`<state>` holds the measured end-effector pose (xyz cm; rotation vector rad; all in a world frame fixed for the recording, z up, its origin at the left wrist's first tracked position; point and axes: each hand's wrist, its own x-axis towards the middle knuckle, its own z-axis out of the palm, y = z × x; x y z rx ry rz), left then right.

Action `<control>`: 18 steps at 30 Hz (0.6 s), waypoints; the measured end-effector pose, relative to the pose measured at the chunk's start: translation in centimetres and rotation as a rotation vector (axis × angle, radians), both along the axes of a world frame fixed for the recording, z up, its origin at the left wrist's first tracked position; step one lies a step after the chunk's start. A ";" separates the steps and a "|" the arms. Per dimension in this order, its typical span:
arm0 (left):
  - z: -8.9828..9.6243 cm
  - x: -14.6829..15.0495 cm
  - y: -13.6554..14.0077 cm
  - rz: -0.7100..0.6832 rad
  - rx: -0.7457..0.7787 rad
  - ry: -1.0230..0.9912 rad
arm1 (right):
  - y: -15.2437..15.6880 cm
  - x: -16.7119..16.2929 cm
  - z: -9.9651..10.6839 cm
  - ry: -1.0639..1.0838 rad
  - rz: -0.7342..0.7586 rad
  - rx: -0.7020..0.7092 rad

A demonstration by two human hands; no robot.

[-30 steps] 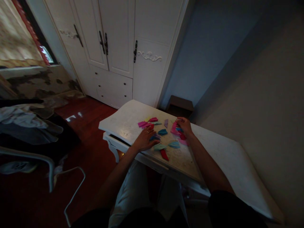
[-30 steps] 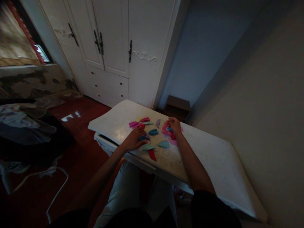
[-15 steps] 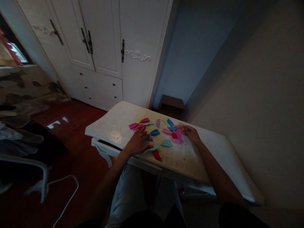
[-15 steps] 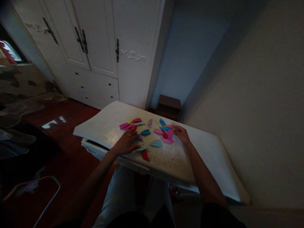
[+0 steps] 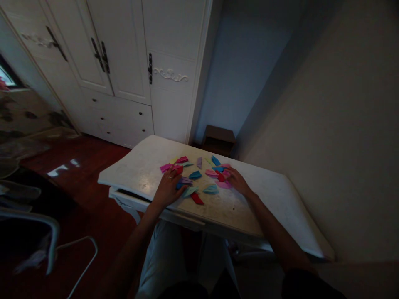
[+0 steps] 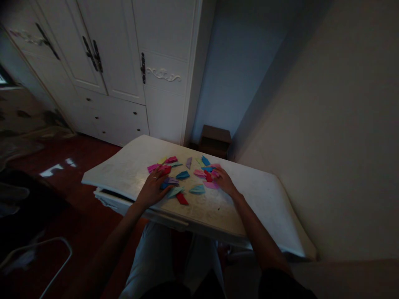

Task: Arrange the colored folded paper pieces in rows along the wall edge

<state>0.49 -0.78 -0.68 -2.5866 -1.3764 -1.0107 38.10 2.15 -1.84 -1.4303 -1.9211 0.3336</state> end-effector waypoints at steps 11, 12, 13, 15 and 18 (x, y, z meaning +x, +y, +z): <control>0.4 0.0 0.0 0.001 -0.019 -0.013 | 3.1 -8.0 -1.9 -0.344 0.160 0.043; 0.4 0.0 -0.1 -0.003 -0.016 -0.010 | 3.4 -8.7 -2.0 -0.358 0.173 0.052; 0.4 0.0 -0.1 -0.006 -0.013 -0.008 | 3.6 -9.2 -2.0 -0.369 0.184 0.061; 0.4 0.0 -0.2 -0.004 -0.015 -0.002 | 3.9 -9.9 -2.0 -0.384 0.196 0.076; 0.6 0.1 -0.4 -0.016 -0.033 0.025 | 4.0 -9.5 -2.1 -0.395 0.195 0.091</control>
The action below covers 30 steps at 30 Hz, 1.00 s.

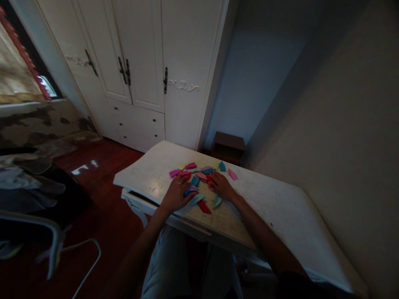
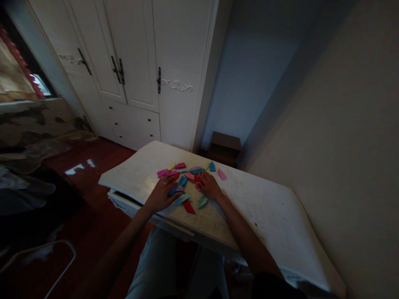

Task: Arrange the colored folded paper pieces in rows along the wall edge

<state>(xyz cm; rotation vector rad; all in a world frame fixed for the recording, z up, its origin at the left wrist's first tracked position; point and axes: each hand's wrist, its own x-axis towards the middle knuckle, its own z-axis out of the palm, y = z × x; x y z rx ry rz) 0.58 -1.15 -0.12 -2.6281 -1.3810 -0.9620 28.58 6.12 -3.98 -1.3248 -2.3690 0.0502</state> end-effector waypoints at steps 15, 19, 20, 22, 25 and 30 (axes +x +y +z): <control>0.1 -0.1 -0.1 -0.061 -0.035 0.012 | -4.0 7.2 -0.1 0.125 -0.188 0.018; 0.1 -0.1 -0.2 -0.056 -0.039 0.017 | -4.7 7.5 0.2 0.190 -0.222 0.058; 0.0 -0.1 -0.1 -0.051 -0.040 0.018 | -4.9 7.6 0.2 0.200 -0.226 0.067; -0.1 -0.1 0.0 -0.046 -0.041 0.019 | -5.3 7.7 0.2 0.209 -0.221 0.080; -0.2 -0.1 0.1 -0.052 -0.038 0.005 | -5.7 7.6 0.1 0.206 -0.183 0.086; -0.2 -0.1 0.1 -0.064 -0.039 -0.044 | -6.1 6.9 0.3 0.195 -0.128 0.074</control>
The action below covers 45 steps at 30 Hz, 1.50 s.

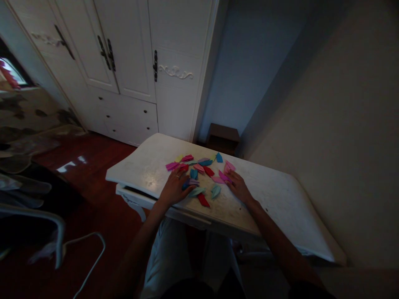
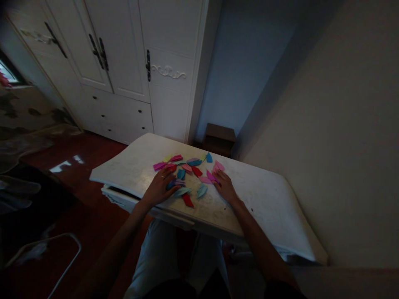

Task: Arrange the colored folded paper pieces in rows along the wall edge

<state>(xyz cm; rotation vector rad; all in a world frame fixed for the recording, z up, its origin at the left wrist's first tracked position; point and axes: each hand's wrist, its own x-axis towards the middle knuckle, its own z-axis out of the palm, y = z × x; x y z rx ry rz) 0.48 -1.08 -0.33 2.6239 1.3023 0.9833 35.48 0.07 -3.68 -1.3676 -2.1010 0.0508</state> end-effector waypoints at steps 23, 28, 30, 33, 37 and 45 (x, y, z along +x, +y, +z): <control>-0.3 -0.1 0.3 -0.031 -0.023 -0.034 | -1.2 -0.6 1.0 -0.056 0.073 0.035; -0.8 0.0 0.6 -0.022 -0.034 0.050 | -1.8 -1.2 1.8 -0.076 0.156 0.037; -1.2 0.1 0.7 -0.020 -0.042 0.084 | -2.1 -1.5 2.0 -0.081 0.179 0.042; -1.6 0.1 0.8 -0.013 -0.055 0.108 | -2.7 -1.8 2.0 -0.082 0.209 0.046; -1.4 0.2 0.7 -0.007 -0.070 0.151 | -3.1 -1.9 1.9 -0.046 0.216 0.040; -0.3 0.1 0.1 -0.021 -0.055 0.128 | -0.7 -3.8 2.4 -0.006 0.214 -0.040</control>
